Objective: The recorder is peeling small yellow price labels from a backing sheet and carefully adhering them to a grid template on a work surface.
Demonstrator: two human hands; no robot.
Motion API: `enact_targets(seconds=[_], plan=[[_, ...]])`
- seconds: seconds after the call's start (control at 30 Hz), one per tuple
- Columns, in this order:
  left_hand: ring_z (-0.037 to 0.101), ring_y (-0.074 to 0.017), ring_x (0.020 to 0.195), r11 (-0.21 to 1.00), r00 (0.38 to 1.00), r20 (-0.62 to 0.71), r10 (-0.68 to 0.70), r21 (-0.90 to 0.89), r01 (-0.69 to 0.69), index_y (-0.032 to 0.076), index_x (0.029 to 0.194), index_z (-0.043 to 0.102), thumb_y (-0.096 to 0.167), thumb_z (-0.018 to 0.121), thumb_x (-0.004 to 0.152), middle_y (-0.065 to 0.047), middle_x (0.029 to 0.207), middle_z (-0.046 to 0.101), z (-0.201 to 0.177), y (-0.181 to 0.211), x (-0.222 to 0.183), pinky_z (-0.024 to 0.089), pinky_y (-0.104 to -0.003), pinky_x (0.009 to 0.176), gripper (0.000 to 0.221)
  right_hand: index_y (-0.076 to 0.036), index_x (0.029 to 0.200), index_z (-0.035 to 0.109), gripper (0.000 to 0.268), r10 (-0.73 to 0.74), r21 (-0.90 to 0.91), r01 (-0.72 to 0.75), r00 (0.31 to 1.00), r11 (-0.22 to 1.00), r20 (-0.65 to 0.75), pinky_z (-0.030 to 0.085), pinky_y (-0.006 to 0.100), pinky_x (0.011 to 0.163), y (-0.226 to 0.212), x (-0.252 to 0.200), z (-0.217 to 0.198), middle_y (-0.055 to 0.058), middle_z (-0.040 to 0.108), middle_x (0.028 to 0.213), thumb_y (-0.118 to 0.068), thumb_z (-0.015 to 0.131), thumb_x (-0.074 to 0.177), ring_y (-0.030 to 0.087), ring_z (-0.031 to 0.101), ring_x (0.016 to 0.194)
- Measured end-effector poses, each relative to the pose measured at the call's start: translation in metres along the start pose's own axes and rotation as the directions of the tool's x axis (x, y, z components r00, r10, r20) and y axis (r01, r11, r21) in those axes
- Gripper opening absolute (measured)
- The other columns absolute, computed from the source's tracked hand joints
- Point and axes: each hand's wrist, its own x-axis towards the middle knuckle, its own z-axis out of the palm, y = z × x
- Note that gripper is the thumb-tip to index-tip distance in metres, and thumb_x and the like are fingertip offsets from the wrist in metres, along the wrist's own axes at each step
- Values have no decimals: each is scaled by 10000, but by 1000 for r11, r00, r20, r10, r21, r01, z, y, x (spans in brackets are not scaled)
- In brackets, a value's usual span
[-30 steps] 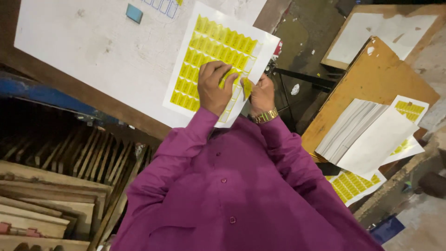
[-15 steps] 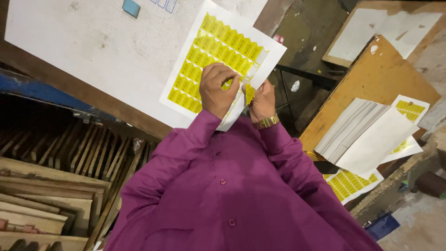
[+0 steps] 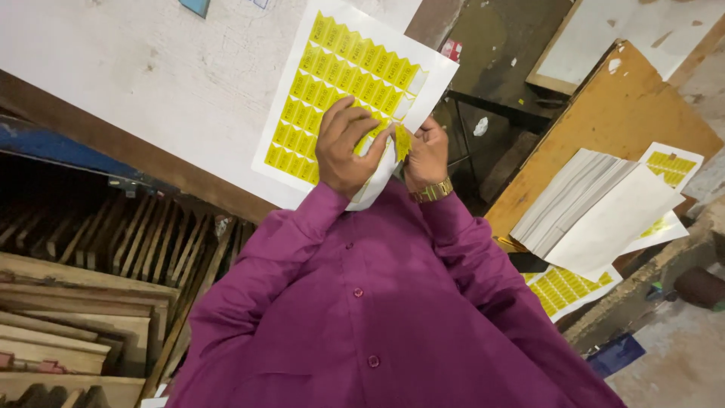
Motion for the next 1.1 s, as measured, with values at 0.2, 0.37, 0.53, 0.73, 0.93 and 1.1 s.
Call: enact_targets(seconds=[0.2,0.37,0.53,0.73,0.93,1.1], plan=[[604,-366,1209,998,999,-19,-47,30,47,50,924,760,48,833,810,-89,1056,710,10,-4,-5,511,-445,1046,136,74,1209,634,294,29,93,-31,999,995,17,604,314,902,5,-1,1,160,734,1178,58,724,930,194,729,1008],[591,-354,1202,995,995,-27,-91,49,92,56,874,750,44,827,780,-78,1065,717,12,0,-4,501,-443,1045,121,69,1206,629,274,-11,62,8,999,998,40,598,310,898,5,-7,1,157,737,1167,53,718,947,191,731,998],[592,-336,1133,990,993,-48,-111,85,115,72,828,740,57,836,742,-75,1052,697,10,2,5,491,-439,1004,130,63,1218,627,290,-53,-3,53,999,999,11,600,303,883,1,-8,8,156,744,1152,50,707,940,178,734,981],[599,-318,1174,986,993,-24,-119,113,121,69,899,743,47,816,809,-59,1091,691,5,-3,-6,491,-425,1045,118,80,1258,620,328,-24,0,24,1000,1000,-19,590,305,829,-6,-11,12,152,746,1138,56,713,944,181,726,943],[574,-334,1268,982,998,52,24,185,-33,69,966,783,75,828,841,-62,1156,723,5,-6,-15,454,-459,1081,133,69,1303,607,381,58,103,-58,998,993,4,589,308,874,-4,-12,8,153,731,1187,45,710,937,191,726,999],[558,-338,1290,990,995,56,-80,119,73,69,958,796,74,818,850,-56,1164,731,9,-4,-13,454,-437,1108,111,67,1299,607,360,102,147,-103,995,984,13,584,319,928,-10,-12,9,162,715,1227,31,693,951,206,719,1060]])
